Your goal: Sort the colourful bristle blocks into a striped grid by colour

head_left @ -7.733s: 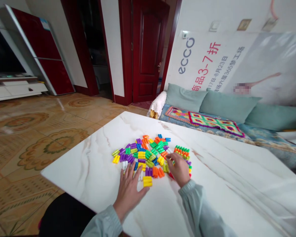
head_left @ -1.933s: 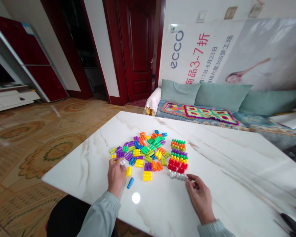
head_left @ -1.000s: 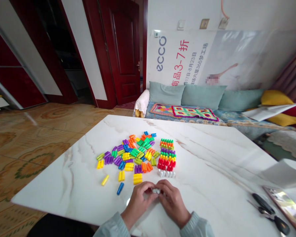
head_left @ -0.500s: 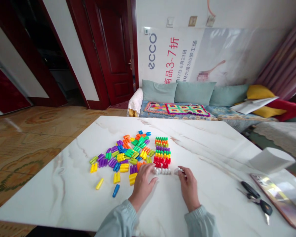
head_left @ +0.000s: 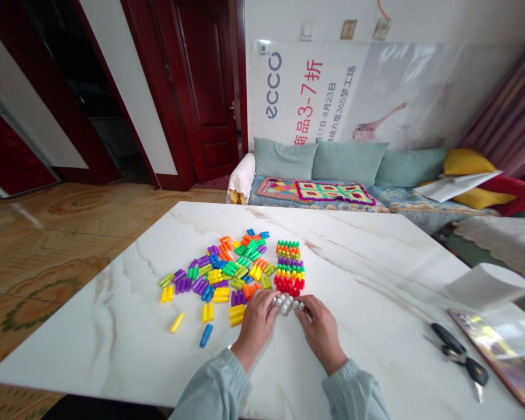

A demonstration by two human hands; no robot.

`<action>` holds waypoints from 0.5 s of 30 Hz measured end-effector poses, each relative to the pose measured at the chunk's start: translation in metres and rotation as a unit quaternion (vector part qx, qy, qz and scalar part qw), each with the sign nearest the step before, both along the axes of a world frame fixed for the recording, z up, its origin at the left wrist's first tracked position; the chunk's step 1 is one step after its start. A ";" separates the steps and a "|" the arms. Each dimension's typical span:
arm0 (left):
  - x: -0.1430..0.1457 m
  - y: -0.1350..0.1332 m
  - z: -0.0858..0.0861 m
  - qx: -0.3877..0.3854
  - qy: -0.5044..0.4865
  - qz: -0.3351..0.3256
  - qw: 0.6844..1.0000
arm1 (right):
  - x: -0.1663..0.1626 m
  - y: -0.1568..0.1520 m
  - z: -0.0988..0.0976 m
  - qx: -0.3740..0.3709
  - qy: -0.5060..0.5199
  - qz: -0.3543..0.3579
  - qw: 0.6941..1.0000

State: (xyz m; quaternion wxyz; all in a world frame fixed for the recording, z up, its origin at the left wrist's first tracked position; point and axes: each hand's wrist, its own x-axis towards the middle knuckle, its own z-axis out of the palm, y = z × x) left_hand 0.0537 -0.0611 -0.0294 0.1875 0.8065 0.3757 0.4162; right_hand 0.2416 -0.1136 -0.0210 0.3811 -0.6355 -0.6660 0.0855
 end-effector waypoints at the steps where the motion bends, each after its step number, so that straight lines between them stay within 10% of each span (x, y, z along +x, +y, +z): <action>1: 0.000 0.000 0.000 0.000 -0.001 0.000 1.000 | -0.001 0.001 0.001 0.002 -0.001 0.004 1.000; 15: -0.002 -0.009 0.014 -0.013 0.016 -0.015 1.000 | -0.002 -0.003 0.000 0.044 0.011 -0.040 0.998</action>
